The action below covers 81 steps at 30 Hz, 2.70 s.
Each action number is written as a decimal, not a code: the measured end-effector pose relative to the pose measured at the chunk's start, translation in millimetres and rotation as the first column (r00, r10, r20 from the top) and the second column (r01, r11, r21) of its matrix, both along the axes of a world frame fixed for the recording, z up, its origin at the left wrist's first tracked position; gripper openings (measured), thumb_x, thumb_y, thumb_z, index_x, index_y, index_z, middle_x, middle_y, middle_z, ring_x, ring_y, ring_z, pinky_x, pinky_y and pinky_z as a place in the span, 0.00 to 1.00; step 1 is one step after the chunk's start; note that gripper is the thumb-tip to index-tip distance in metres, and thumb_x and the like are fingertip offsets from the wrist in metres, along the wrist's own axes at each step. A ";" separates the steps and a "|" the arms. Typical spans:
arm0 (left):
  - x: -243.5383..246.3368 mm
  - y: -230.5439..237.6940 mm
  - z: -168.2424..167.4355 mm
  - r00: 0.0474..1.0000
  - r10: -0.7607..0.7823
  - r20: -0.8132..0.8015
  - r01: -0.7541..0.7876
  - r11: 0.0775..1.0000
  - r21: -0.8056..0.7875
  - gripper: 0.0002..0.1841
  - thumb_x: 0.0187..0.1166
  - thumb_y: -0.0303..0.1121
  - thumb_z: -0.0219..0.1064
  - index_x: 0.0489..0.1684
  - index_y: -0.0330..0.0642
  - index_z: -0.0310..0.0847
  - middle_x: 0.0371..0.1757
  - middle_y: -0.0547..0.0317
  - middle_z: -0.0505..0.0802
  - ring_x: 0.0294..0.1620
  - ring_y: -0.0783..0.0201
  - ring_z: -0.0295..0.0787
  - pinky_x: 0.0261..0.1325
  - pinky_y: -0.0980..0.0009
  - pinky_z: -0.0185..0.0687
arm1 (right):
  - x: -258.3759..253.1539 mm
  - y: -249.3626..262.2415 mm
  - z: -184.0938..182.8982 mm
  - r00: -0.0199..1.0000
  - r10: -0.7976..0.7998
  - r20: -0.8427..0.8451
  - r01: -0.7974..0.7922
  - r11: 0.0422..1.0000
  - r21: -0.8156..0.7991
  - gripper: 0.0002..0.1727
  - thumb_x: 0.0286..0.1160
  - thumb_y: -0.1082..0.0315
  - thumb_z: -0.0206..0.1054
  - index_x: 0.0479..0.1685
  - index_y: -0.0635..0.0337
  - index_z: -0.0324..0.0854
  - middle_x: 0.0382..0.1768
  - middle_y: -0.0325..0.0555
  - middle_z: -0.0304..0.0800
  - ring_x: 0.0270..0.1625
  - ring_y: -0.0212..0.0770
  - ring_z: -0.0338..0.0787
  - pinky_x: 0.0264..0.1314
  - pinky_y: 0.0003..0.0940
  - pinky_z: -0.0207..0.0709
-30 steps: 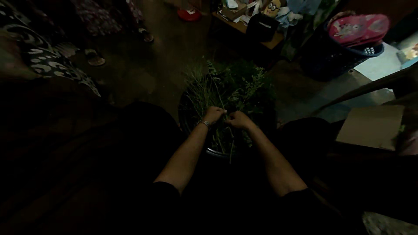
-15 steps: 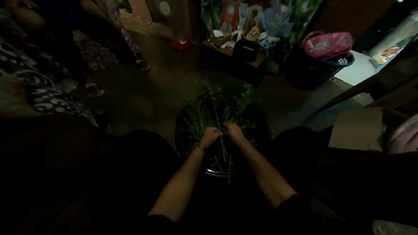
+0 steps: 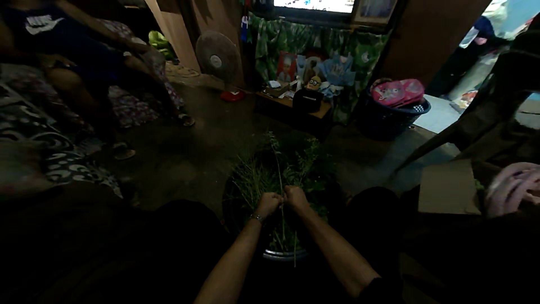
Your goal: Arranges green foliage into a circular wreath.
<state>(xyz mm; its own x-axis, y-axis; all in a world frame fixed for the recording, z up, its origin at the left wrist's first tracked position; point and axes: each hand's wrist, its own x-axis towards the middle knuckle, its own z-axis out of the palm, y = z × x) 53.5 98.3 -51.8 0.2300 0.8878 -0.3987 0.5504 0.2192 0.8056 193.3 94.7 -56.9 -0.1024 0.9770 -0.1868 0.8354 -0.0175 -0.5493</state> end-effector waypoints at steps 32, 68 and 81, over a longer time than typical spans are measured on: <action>-9.8 2.4 20.5 0.640 0.355 0.682 -0.184 0.932 -0.312 0.12 0.92 0.34 0.54 0.50 0.38 0.81 0.34 0.59 0.88 0.30 0.69 0.85 0.36 0.75 0.83 | -14.3 -28.7 4.5 0.934 0.113 -0.340 0.144 0.751 0.644 0.13 0.73 0.72 0.71 0.52 0.66 0.93 0.51 0.63 0.91 0.51 0.55 0.93 0.57 0.46 0.88; -6.8 -5.5 24.3 0.906 0.025 0.424 -0.125 0.970 0.210 0.10 0.84 0.29 0.67 0.52 0.30 0.86 0.45 0.54 0.92 0.42 0.71 0.90 0.54 0.73 0.88 | 2.1 -25.1 39.5 0.747 -0.153 -0.647 0.300 0.946 0.123 0.15 0.82 0.69 0.67 0.56 0.74 0.82 0.42 0.56 0.90 0.39 0.37 0.92 0.47 0.33 0.88; -6.9 -3.4 15.5 0.880 0.014 0.475 -0.108 0.979 0.171 0.09 0.84 0.27 0.67 0.54 0.30 0.85 0.45 0.51 0.93 0.41 0.67 0.91 0.53 0.69 0.90 | 9.8 -22.6 47.7 0.681 -0.201 -0.705 0.231 0.971 -0.054 0.12 0.82 0.72 0.68 0.56 0.73 0.81 0.37 0.53 0.90 0.34 0.37 0.93 0.45 0.33 0.90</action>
